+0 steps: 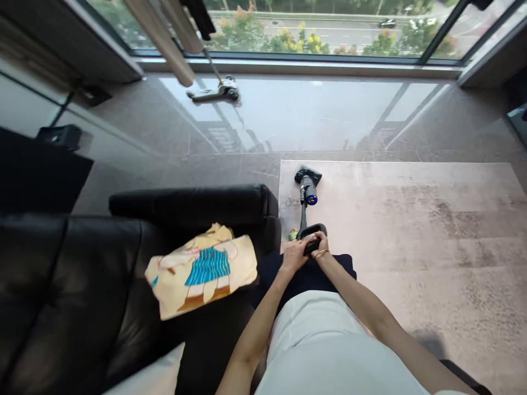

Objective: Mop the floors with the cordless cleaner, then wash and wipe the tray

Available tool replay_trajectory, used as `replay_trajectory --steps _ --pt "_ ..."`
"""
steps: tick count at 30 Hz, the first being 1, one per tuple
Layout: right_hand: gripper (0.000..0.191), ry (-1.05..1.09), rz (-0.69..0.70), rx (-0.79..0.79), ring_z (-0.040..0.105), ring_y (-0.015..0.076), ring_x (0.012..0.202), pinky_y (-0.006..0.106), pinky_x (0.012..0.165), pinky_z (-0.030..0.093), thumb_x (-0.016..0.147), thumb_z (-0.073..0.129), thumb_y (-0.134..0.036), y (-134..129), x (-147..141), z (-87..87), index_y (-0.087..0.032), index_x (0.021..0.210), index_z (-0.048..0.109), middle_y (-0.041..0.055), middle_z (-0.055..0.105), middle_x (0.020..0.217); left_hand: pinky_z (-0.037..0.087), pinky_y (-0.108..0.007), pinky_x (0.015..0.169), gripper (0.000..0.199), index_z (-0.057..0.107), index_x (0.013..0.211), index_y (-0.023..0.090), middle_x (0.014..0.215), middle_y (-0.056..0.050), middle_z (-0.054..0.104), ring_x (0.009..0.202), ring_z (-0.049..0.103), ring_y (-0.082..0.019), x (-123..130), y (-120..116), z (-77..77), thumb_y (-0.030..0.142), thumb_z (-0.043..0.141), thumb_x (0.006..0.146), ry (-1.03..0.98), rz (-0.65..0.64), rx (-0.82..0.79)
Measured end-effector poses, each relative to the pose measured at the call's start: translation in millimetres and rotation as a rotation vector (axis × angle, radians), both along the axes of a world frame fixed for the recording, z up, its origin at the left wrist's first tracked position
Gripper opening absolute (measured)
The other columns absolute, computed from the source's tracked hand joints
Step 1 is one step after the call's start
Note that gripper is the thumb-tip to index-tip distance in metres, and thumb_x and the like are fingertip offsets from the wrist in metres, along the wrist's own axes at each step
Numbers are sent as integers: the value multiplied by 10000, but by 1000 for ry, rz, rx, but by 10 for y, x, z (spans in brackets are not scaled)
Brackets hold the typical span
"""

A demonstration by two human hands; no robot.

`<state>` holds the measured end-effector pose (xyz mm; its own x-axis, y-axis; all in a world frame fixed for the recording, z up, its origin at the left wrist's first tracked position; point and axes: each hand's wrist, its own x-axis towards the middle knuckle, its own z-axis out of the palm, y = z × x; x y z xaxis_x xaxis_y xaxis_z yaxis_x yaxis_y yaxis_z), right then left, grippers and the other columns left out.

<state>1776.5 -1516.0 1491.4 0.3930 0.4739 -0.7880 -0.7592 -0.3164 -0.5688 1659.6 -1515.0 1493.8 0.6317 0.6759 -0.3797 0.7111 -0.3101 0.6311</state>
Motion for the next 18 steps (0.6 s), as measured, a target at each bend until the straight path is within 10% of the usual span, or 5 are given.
replay_trajectory --steps 4,9,18 --pt "286 319 -243 -2 505 78 482 188 540 483 772 584 -180 1005 -424 114 -195 541 416 -39 512 487 417 -336 834 484 625 1227 215 1033 -79 698 961 551 -248 -568 1453 172 204 638 743 -58 -285 97" --pt "99 665 -196 17 597 109 554 204 531 501 836 570 -187 2162 -725 283 -158 741 563 3 619 625 412 -354 810 443 687 1127 224 976 -69 715 924 549 -259 -869 3178 471 124 560 715 47 -527 203" --pt "99 756 -172 -187 645 135 598 252 570 554 850 555 -180 3893 159 363 -143 763 584 25 649 658 431 -331 796 404 664 1157 198 985 -76 710 915 573 -251 -13 4956 497 189 530 775 167 -653 170"
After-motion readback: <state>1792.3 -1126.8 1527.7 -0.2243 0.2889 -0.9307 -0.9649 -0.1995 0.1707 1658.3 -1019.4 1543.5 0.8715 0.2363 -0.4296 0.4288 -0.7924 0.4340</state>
